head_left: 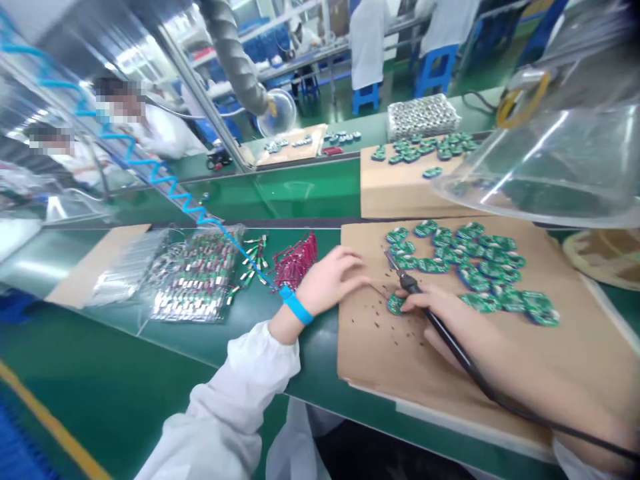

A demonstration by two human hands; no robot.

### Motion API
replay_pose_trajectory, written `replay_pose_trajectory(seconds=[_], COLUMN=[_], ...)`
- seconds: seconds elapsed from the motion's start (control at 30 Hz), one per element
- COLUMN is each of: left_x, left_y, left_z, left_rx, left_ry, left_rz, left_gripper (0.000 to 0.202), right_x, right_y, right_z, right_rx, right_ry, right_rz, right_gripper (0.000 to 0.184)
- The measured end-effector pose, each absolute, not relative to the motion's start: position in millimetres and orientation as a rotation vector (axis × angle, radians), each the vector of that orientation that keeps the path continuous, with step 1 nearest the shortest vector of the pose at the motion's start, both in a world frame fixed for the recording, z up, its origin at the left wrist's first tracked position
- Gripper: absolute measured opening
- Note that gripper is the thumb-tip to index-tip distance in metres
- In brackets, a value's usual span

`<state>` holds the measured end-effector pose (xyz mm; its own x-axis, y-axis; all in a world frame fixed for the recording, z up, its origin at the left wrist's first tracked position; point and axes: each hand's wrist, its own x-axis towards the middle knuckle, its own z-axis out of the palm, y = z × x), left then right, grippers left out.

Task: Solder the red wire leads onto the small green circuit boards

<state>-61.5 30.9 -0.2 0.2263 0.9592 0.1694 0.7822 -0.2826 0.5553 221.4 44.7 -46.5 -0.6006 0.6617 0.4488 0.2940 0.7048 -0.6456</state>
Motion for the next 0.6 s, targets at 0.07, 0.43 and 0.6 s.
replay_pose_trajectory(seconds=[0.07,0.43,0.6], left_x=[-112.5,-221.5,-223.8], left_y=[35.4,34.9,37.5], left_z=[8.4,-4.7,5.1], left_rx=[1.999,1.718,1.779], left_ry=[2.209,2.718,2.678], left_rz=[0.630,0.281,0.302], left_gripper=[0.026,0.009,0.009], right_x=[216.3,208.2,208.8], right_y=[46.9,34.2,38.4], right_z=[-54.3,-53.9,-57.3], right_rx=[-0.619,-0.715,-0.703], right_ry=[-2.311,-2.309,-2.263], right_rz=[0.536,0.537,0.564], right_gripper=[0.029,0.018,0.017])
